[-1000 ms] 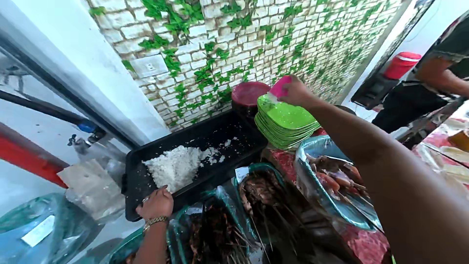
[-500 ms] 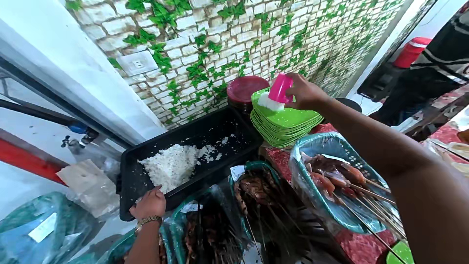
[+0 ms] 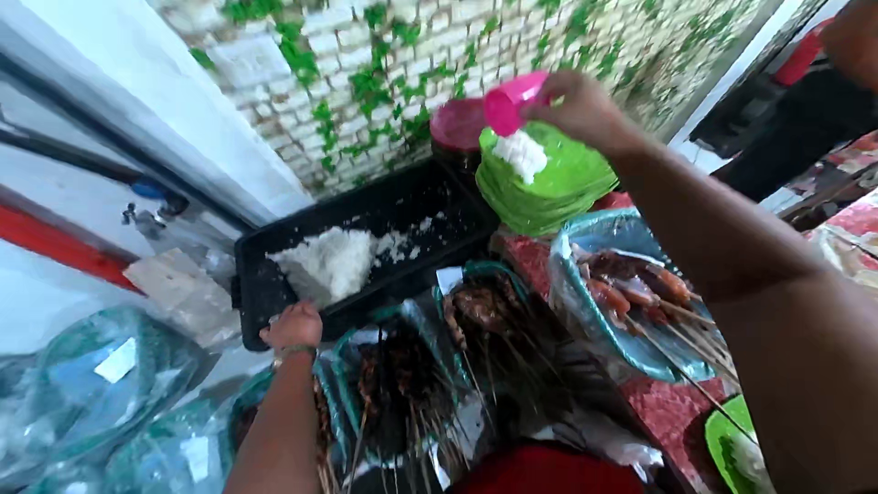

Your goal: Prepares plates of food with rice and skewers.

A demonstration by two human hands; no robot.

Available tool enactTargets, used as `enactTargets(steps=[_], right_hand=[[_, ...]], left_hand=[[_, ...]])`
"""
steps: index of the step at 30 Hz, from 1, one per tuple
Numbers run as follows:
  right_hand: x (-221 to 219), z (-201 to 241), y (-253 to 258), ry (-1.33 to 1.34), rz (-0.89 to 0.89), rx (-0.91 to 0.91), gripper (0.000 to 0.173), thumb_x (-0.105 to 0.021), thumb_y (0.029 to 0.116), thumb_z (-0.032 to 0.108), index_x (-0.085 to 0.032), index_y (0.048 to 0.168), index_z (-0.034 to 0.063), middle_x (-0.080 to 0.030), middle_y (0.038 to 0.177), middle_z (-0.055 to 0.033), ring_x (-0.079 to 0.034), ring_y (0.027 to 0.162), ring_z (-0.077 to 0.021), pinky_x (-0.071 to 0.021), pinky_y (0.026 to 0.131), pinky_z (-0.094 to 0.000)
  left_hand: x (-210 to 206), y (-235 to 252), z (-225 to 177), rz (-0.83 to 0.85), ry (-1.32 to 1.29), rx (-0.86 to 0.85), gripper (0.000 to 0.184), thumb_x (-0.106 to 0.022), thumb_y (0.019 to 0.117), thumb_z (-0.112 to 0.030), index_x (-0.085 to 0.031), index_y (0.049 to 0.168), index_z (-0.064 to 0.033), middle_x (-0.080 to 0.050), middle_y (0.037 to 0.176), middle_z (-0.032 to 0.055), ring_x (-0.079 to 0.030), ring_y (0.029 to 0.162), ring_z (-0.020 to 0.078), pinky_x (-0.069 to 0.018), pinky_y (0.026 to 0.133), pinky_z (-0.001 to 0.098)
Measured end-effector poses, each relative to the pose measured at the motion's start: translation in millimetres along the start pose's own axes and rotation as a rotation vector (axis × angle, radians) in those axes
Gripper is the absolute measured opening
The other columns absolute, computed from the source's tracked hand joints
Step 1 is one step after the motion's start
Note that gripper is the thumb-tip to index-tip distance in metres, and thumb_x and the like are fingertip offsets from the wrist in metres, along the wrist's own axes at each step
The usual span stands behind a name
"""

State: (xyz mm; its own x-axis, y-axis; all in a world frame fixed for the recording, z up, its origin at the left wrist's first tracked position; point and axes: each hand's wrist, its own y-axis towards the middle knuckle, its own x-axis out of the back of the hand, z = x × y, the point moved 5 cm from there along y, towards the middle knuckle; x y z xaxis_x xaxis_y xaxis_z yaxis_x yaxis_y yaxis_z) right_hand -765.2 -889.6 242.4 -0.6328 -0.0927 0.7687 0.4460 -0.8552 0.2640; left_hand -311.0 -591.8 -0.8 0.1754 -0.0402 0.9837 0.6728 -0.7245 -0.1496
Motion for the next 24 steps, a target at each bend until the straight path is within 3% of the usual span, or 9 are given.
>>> enactTargets(steps=[2, 5, 9, 12, 14, 17, 19, 21, 24], right_hand=[[-36, 42, 0, 0.018, 0.067, 0.135, 0.041, -0.072, 0.0941, 0.037, -0.070, 0.111, -0.0005, -0.065, 0.127, -0.0190, -0.062, 0.120, -0.0289, -0.0485, 0.104, -0.0506], [-147, 90, 2, 0.003, 0.273, 0.301, 0.039, -0.075, 0.0909, 0.040, -0.073, 0.101, 0.0024, -0.067, 0.116, -0.0183, -0.063, 0.114, -0.0311, -0.0496, 0.100, -0.0520], [-291, 105, 2, -0.010, 0.555, 0.166, 0.042, -0.073, 0.0934, 0.039, -0.071, 0.111, 0.0014, -0.060, 0.131, -0.0233, -0.059, 0.122, -0.0369, -0.0502, 0.100, -0.0566], [-341, 97, 10, 0.001, 0.605, 0.117, 0.047, -0.074, 0.0936, 0.040, -0.068, 0.121, 0.0023, -0.054, 0.140, -0.0274, -0.055, 0.127, -0.0419, -0.0482, 0.101, -0.0611], [-333, 92, 11, 0.093, 0.529, 0.102, 0.054, -0.077, 0.0913, 0.042, -0.065, 0.130, 0.0067, -0.039, 0.156, -0.0291, -0.043, 0.141, -0.0458, -0.0419, 0.108, -0.0643], [-251, 105, -22, 0.230, 0.310, 0.024, 0.042, -0.068, 0.0998, 0.032, -0.065, 0.127, 0.0009, -0.062, 0.135, -0.0212, -0.059, 0.128, -0.0322, -0.0484, 0.107, -0.0491], [-186, 125, -80, 0.059, 0.503, -0.408, 0.030, -0.053, 0.1083, 0.023, -0.059, 0.134, 0.0090, -0.063, 0.132, -0.0079, -0.061, 0.123, -0.0181, -0.0476, 0.107, -0.0386], [-191, 73, -156, 0.059, 0.208, -0.256, 0.022, -0.058, 0.1054, 0.023, -0.069, 0.110, 0.0039, -0.070, 0.101, -0.0170, -0.070, 0.089, -0.0302, -0.0580, 0.080, -0.0502], [-216, -1, -238, 0.026, 0.370, -0.503, 0.025, -0.062, 0.1019, 0.027, -0.074, 0.111, 0.0077, -0.073, 0.107, -0.0183, -0.070, 0.101, -0.0365, -0.0540, 0.090, -0.0613]], left_hand=[[-4, 7, 2, -0.012, 0.001, 0.006, 0.053, -0.022, 0.1121, -0.031, -0.060, 0.142, -0.0112, -0.057, 0.147, 0.0195, -0.048, 0.140, 0.0428, -0.0266, 0.113, 0.0721], [-8, 11, 5, -0.035, -0.037, -0.004, 0.052, -0.023, 0.1115, -0.030, -0.062, 0.141, -0.0113, -0.059, 0.145, 0.0207, -0.050, 0.138, 0.0441, -0.0261, 0.113, 0.0736], [-9, 12, 9, -0.046, -0.043, 0.000, 0.049, -0.025, 0.1114, -0.029, -0.062, 0.141, -0.0181, -0.060, 0.145, 0.0174, -0.051, 0.138, 0.0425, -0.0273, 0.112, 0.0720], [-12, 15, 10, -0.062, -0.037, -0.012, 0.049, -0.024, 0.1116, -0.028, -0.062, 0.141, -0.0194, -0.060, 0.145, 0.0167, -0.050, 0.139, 0.0428, -0.0277, 0.111, 0.0719], [-16, 18, 15, -0.075, -0.037, -0.014, 0.049, -0.024, 0.1115, -0.029, -0.062, 0.141, -0.0185, -0.060, 0.144, 0.0171, -0.050, 0.138, 0.0428, -0.0284, 0.110, 0.0719], [-19, 21, 17, -0.096, -0.041, -0.027, 0.050, -0.024, 0.1112, -0.029, -0.063, 0.140, -0.0165, -0.060, 0.144, 0.0187, -0.051, 0.137, 0.0438, -0.0293, 0.109, 0.0733], [-20, 21, 18, -0.092, -0.052, -0.030, 0.051, -0.023, 0.1110, -0.030, -0.063, 0.140, -0.0176, -0.060, 0.144, 0.0178, -0.051, 0.137, 0.0429, -0.0291, 0.109, 0.0731], [-19, 20, 16, -0.080, -0.080, -0.037, 0.050, -0.024, 0.1112, -0.031, -0.063, 0.140, -0.0173, -0.060, 0.144, 0.0178, -0.051, 0.137, 0.0433, -0.0284, 0.110, 0.0733], [-19, 20, 16, -0.074, -0.090, -0.049, 0.050, -0.023, 0.1113, -0.031, -0.063, 0.139, -0.0175, -0.061, 0.142, 0.0188, -0.052, 0.136, 0.0436, -0.0288, 0.109, 0.0733]])
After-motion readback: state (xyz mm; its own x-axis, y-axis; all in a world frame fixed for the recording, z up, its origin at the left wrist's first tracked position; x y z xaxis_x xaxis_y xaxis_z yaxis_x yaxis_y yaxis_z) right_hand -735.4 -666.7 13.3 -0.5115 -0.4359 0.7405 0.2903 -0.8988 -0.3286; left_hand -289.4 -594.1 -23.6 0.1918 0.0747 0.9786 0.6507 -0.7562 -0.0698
